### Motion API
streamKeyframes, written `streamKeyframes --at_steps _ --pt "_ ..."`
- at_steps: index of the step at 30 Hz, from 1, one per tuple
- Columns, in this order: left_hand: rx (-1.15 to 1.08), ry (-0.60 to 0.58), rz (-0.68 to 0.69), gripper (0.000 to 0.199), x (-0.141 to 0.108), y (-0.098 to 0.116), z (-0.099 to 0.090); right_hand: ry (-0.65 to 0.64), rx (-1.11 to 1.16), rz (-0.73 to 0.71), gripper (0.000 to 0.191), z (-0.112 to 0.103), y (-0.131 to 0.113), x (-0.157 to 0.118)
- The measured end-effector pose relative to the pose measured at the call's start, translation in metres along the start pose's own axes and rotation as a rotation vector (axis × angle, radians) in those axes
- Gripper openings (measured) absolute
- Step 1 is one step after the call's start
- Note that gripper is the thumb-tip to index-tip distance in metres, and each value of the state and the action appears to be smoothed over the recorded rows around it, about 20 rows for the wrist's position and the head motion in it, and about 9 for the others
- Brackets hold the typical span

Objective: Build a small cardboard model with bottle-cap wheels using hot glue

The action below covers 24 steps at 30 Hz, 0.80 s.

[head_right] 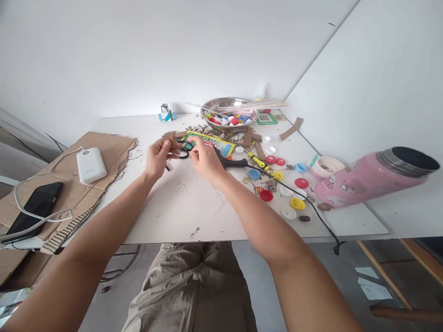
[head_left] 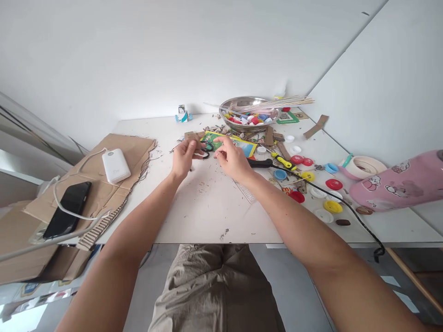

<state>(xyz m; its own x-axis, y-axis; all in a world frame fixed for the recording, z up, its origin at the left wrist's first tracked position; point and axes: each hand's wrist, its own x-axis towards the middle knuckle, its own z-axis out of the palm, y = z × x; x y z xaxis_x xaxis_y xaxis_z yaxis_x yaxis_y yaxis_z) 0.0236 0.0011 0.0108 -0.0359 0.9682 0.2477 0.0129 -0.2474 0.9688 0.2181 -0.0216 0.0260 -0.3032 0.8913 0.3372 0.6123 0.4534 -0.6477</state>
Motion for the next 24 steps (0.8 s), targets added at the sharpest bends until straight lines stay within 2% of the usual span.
streamKeyframes --at_steps 3,5,9,16,19,24 --pt "-0.04 0.272 0.098 0.036 0.014 -0.001 -0.016 -0.058 -0.04 -0.006 0.037 0.003 0.005 -0.001" --pt "-0.073 0.357 0.128 0.036 0.021 -0.003 -0.025 -0.102 -0.078 0.0 0.031 0.006 0.007 -0.002" --pt "-0.094 0.373 0.086 0.036 0.025 -0.01 -0.029 -0.147 -0.149 0.005 0.026 0.014 0.005 -0.006" --pt "-0.074 0.315 0.002 0.02 0.016 -0.011 -0.01 -0.249 -0.286 -0.153 0.023 0.021 -0.008 -0.01" --pt "-0.081 0.299 0.018 0.016 0.012 -0.009 -0.002 -0.175 -0.369 -0.131 0.025 0.006 -0.008 -0.004" --pt "-0.069 0.216 0.051 0.019 0.01 -0.011 0.003 0.075 -0.455 0.097 0.021 -0.057 0.023 0.002"
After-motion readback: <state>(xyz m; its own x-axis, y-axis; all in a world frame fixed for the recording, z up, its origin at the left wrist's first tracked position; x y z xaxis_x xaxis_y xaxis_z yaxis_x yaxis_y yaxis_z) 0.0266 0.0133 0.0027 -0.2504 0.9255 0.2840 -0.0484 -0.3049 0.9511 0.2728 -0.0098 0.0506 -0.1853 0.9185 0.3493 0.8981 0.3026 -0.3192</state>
